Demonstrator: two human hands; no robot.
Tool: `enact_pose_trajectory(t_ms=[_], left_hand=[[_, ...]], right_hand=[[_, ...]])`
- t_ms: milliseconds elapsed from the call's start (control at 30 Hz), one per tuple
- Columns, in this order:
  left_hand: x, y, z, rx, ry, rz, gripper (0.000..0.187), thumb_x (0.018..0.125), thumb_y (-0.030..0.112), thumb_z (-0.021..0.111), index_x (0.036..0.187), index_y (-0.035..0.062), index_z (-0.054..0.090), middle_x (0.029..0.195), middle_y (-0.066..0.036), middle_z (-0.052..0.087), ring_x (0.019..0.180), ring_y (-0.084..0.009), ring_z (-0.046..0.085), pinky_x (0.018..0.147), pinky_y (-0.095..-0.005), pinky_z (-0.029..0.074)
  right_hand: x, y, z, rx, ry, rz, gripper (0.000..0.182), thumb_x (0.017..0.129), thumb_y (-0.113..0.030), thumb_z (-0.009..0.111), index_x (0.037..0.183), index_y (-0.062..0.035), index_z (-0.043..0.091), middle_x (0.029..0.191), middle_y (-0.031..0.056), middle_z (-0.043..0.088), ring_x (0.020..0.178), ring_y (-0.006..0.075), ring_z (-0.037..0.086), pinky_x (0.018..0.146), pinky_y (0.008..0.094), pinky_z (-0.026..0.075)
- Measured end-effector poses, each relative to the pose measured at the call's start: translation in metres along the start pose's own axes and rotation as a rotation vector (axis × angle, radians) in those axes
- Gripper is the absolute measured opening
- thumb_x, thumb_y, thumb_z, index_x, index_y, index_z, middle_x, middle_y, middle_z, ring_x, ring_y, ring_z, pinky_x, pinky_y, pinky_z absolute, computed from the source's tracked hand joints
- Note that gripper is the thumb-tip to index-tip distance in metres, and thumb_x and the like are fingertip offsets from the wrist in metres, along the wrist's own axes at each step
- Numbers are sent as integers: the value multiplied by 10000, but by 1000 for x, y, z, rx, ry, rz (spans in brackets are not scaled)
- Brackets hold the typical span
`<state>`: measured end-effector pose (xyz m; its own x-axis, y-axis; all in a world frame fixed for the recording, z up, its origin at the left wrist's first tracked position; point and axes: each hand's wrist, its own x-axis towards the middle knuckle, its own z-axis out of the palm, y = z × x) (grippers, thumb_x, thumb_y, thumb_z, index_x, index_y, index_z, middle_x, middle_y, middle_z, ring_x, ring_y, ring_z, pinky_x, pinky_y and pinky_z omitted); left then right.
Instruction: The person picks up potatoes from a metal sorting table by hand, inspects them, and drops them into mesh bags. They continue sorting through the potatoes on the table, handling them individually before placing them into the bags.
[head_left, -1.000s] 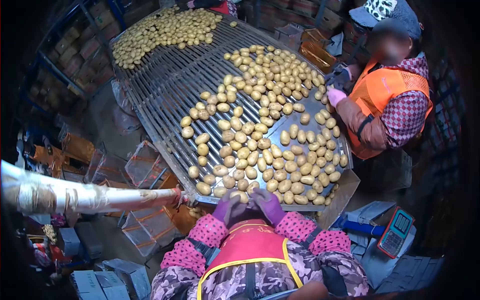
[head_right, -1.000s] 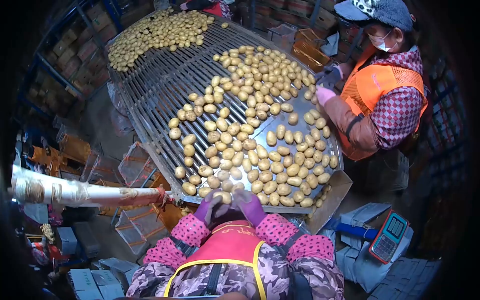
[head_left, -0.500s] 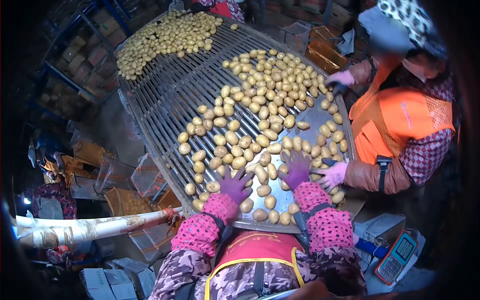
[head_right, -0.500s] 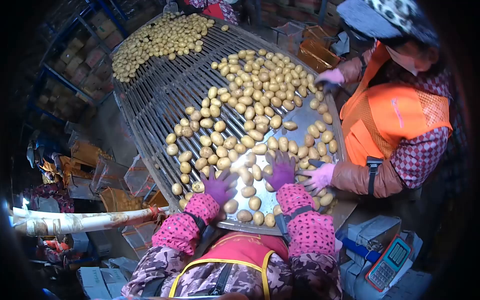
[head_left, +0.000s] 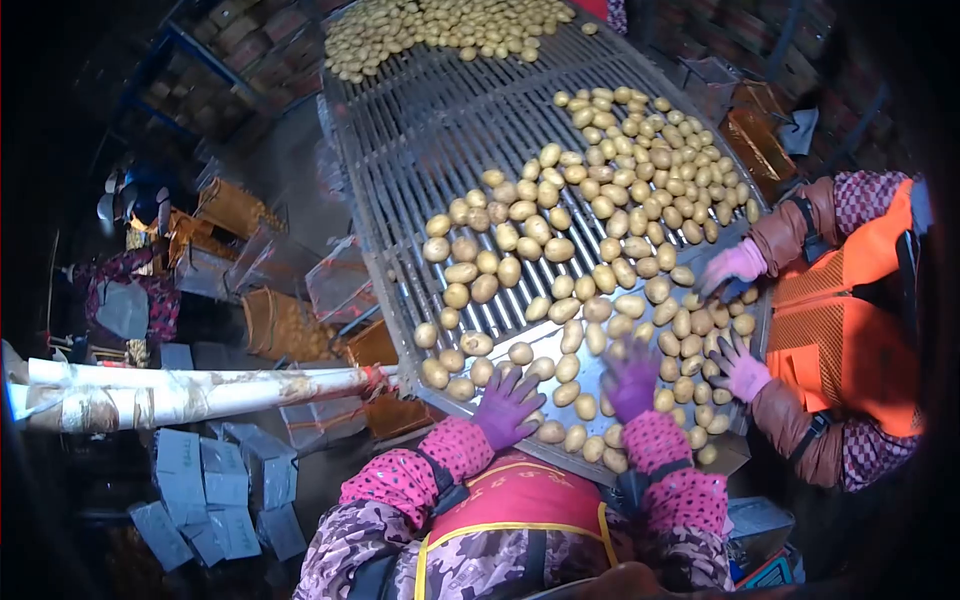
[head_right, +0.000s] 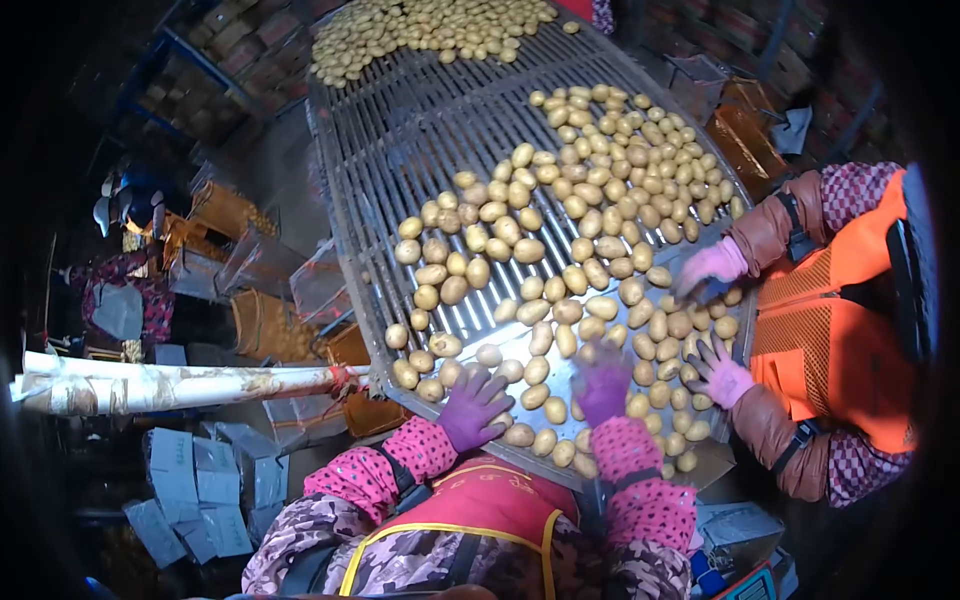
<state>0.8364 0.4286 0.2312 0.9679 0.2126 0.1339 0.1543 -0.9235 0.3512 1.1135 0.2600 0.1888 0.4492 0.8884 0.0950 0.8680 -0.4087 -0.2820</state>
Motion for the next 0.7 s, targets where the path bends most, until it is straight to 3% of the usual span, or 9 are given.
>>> enact_pose_trajectory(t_ms=[67,133,200,267,333,467,500,633,700], left_hand=[[-16,1,-8,-4,-38,-108,623,847,404,763,1408,165,635,1528,-195,511,1420,-481,433,1129,-674,340],[-32,-6,-23,-15,-112,-307,655,868,421,760,1464,182,629,1596,-178,475,1493,-497,375,1195,-693,286],[-49,-24,-42,20,-51,-468,729,843,416,785,1487,129,595,1597,-197,444,1475,-519,368,1201,-702,272],[-61,-37,-44,124,52,-629,763,835,416,795,1496,100,578,1599,-218,427,1461,-530,371,1197,-714,268],[-62,-44,-40,157,0,-629,783,837,422,794,1502,80,563,1588,-250,427,1455,-541,368,1190,-733,260],[-29,-49,-26,217,31,-393,812,848,461,788,1516,70,543,1577,-294,422,1436,-570,366,1178,-767,245],[-8,-46,-27,195,9,-394,796,855,473,782,1503,71,555,1575,-309,422,1428,-589,361,1177,-770,246],[69,-35,-18,140,20,-220,727,856,447,780,1455,78,597,1549,-234,485,1384,-586,401,1171,-728,296],[81,-22,-19,-17,43,-117,707,857,421,776,1445,71,601,1529,-227,505,1387,-555,409,1172,-679,329]], right_hand=[[26,15,9,52,217,148,593,906,-296,742,1479,-184,635,1606,233,490,1527,480,379,1233,651,297],[47,-11,-9,99,170,364,653,910,-277,748,1527,-146,581,1588,258,501,1538,471,374,1252,589,313],[28,-42,41,158,351,302,714,942,-283,744,1586,-101,495,1580,241,504,1526,428,403,1248,550,334],[11,-106,11,120,-55,103,713,872,-353,777,1504,-89,578,1532,225,534,1469,438,448,1257,562,330],[-14,-137,-2,175,-202,-292,686,840,-442,771,1424,-100,657,1551,186,546,1477,445,445,1273,646,262],[-16,-62,17,-34,-106,-29,633,891,-402,739,1441,-104,646,1641,176,487,1566,482,330,1287,684,170],[-21,-51,13,-53,-95,157,620,938,-445,682,1478,-146,627,1610,179,515,1586,425,325,1283,692,180],[-65,-70,19,9,137,397,566,920,-383,712,1419,-119,671,1587,208,531,1515,459,407,1260,668,247],[-101,-98,-4,142,163,332,585,888,-297,748,1406,-40,660,1510,243,580,1451,477,471,1242,622,318]])
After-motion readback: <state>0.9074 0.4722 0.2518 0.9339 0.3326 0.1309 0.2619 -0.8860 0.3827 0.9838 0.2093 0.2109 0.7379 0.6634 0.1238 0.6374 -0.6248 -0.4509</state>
